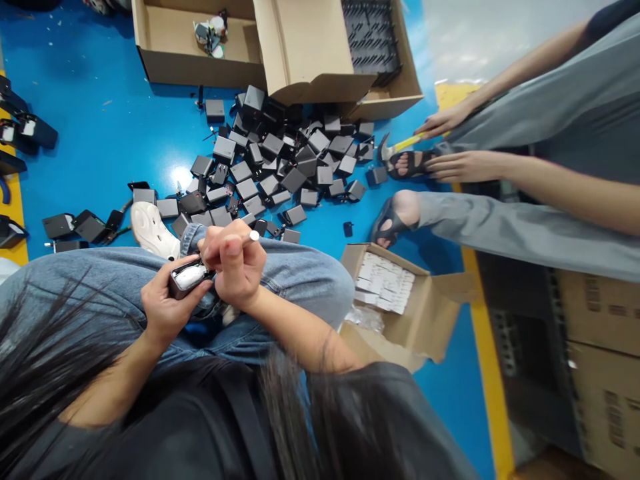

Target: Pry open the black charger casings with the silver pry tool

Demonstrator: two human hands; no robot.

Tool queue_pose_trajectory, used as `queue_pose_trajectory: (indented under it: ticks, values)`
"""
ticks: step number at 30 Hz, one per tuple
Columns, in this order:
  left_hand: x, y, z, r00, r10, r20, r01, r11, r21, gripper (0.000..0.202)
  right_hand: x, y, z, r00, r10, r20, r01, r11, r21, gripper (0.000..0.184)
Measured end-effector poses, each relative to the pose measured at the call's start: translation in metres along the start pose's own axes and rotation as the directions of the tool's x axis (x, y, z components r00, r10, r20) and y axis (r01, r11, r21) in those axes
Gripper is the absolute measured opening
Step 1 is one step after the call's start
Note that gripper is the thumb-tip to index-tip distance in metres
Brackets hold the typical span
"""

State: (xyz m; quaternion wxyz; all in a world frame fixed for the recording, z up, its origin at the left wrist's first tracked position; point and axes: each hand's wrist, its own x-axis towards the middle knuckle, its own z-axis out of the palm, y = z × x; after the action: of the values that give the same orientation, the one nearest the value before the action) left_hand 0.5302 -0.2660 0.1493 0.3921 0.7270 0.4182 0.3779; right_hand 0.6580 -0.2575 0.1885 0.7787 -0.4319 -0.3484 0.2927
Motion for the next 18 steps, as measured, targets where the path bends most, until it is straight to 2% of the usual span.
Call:
queue_pose_trajectory:
  ticks: [4, 10, 13, 15, 18]
  values:
    - [0.000, -0.001, -0.002, 1.000, 0.000, 0.004, 0.000, 0.999, 0.039, 0.035, -0.001, 0.001, 0.001, 1.000, -0.004, -0.011, 0.004, 1.000, -0.001, 0.053]
    - [0.004, -0.002, -0.001, 1.000, 0.027, -0.013, -0.025, 0.995, 0.094, 0.034, -0.001, 0.009, 0.001, 1.000, -0.015, 0.008, 0.014, 0.994, 0.104, 0.049]
    - [0.004, -0.006, -0.003, 0.998, 0.058, -0.001, -0.058, 0.991, 0.118, 0.033, -0.004, 0.019, 0.001, 0.989, 0.149, -0.004, -0.145, 0.972, 0.187, 0.056]
    - [-0.002, -0.011, -0.009, 0.996, 0.090, 0.007, -0.090, 0.987, 0.132, 0.032, -0.007, 0.021, 0.004, 0.951, 0.309, 0.002, -0.299, 0.917, 0.263, 0.063]
    - [-0.007, -0.034, -0.015, 0.994, 0.107, -0.021, -0.103, 0.985, 0.136, 0.034, -0.006, 0.022, 0.011, 0.961, 0.275, 0.003, -0.271, 0.947, 0.169, 0.063]
